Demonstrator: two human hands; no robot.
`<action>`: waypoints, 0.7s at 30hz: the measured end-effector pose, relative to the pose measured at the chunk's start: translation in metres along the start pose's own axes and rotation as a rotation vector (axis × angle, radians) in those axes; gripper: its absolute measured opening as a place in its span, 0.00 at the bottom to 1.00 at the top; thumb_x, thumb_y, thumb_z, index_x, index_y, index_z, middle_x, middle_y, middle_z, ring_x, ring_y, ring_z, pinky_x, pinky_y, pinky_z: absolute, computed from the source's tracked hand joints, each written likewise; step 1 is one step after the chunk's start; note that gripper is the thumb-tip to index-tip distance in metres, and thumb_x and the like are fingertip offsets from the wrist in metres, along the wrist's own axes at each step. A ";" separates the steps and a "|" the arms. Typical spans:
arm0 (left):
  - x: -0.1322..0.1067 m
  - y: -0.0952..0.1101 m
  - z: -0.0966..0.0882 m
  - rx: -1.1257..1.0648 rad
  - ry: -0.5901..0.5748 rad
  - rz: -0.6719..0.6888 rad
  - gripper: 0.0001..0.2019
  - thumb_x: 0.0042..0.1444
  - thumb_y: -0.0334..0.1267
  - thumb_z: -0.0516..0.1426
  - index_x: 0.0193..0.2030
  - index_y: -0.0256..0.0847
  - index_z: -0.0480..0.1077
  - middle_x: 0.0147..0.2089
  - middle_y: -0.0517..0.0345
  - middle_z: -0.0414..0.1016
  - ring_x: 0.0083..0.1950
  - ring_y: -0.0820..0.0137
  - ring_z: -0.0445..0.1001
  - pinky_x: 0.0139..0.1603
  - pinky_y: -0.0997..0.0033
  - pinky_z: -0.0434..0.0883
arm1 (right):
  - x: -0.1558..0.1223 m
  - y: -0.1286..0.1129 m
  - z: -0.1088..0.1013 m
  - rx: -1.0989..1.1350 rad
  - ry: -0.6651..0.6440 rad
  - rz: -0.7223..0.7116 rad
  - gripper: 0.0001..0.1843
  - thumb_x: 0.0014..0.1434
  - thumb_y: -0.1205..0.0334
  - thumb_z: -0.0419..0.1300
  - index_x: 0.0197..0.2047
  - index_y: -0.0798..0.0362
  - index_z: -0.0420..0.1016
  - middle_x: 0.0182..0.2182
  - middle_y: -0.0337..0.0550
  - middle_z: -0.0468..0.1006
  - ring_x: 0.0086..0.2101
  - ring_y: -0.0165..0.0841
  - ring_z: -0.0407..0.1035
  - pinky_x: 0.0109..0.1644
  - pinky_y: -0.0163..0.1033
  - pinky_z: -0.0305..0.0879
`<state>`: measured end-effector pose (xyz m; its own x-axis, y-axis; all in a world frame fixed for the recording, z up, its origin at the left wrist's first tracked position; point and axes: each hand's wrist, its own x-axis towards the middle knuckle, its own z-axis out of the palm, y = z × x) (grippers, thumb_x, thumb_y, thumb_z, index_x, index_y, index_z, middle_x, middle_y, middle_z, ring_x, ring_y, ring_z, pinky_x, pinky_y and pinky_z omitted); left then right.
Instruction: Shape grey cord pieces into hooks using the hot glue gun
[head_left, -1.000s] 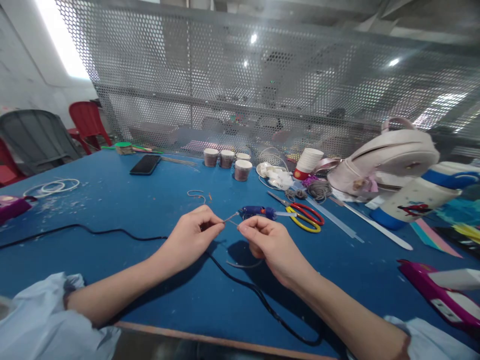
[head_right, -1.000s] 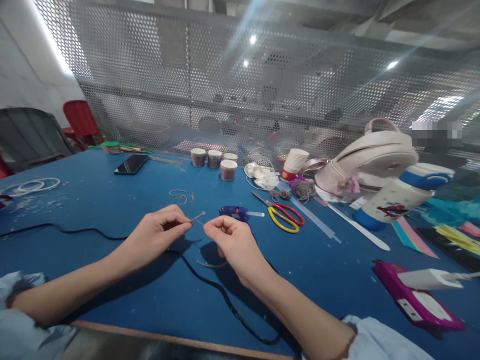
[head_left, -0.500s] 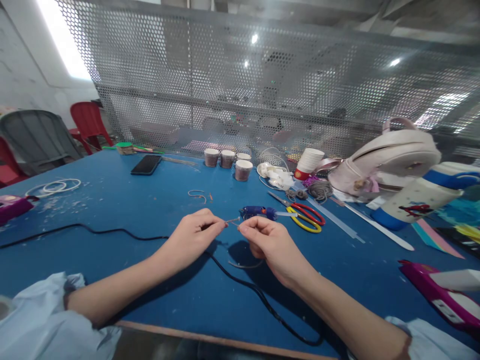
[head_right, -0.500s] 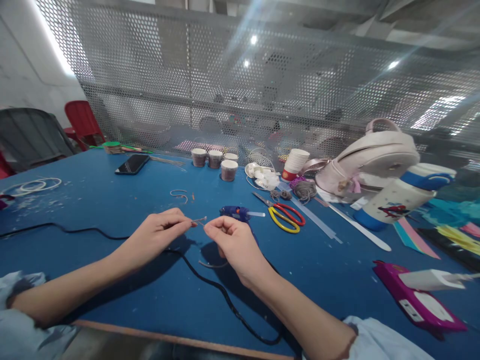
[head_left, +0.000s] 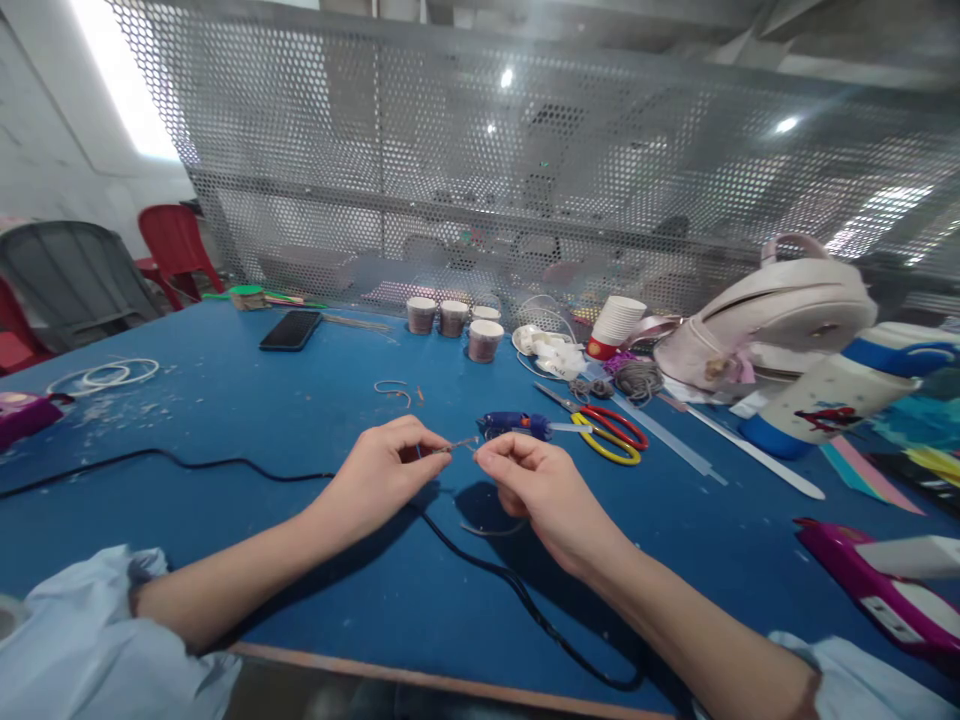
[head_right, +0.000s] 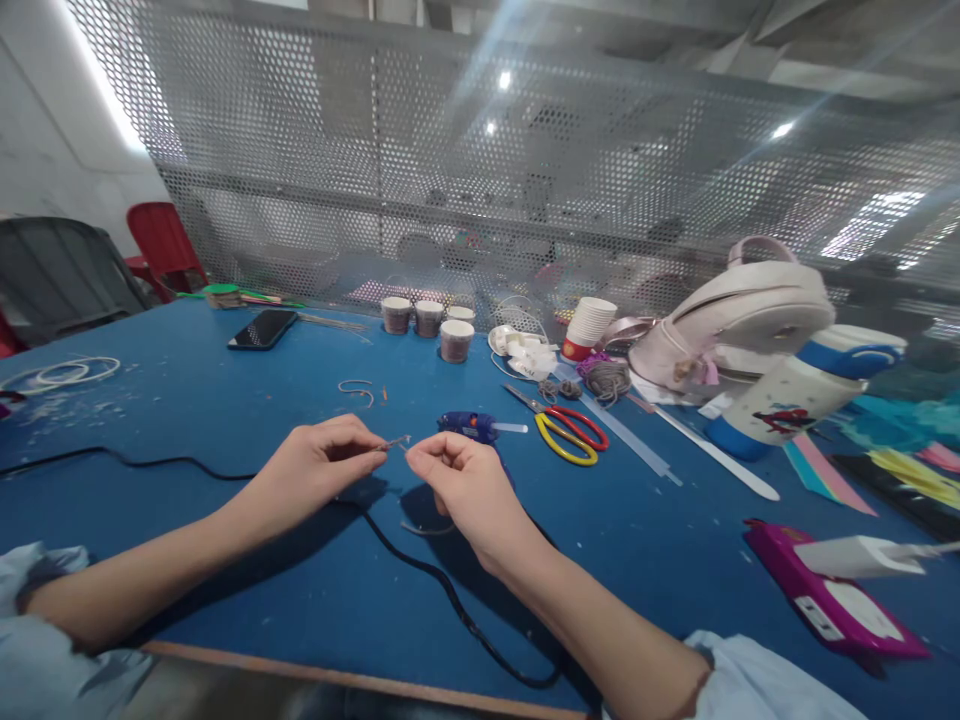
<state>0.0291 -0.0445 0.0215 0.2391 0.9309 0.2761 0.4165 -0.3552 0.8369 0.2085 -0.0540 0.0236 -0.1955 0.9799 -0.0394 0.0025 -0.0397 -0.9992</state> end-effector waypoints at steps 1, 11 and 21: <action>0.000 0.002 0.000 -0.021 -0.018 -0.020 0.08 0.51 0.37 0.57 0.31 0.38 0.76 0.31 0.58 0.72 0.33 0.71 0.68 0.35 0.72 0.62 | 0.000 0.000 0.000 -0.008 0.003 -0.003 0.13 0.49 0.53 0.64 0.28 0.55 0.71 0.16 0.28 0.57 0.17 0.20 0.46 0.19 0.32 0.40; -0.001 0.009 -0.001 -0.412 -0.144 -0.326 0.13 0.50 0.45 0.56 0.30 0.36 0.75 0.16 0.69 0.49 0.20 0.78 0.47 0.20 0.75 0.45 | 0.002 0.000 -0.002 -0.084 0.019 0.008 0.13 0.48 0.52 0.64 0.28 0.54 0.72 0.17 0.29 0.59 0.17 0.21 0.48 0.20 0.33 0.42; -0.003 0.004 0.001 -0.290 -0.060 -0.118 0.09 0.51 0.40 0.58 0.26 0.38 0.73 0.27 0.63 0.62 0.22 0.79 0.58 0.21 0.76 0.55 | 0.000 -0.002 -0.001 -0.068 0.006 -0.022 0.13 0.49 0.52 0.64 0.28 0.54 0.72 0.17 0.30 0.59 0.17 0.21 0.47 0.20 0.32 0.42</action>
<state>0.0304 -0.0485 0.0234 0.2590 0.9544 0.1482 0.1789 -0.1982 0.9637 0.2095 -0.0535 0.0258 -0.1902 0.9816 -0.0172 0.0646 -0.0050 -0.9979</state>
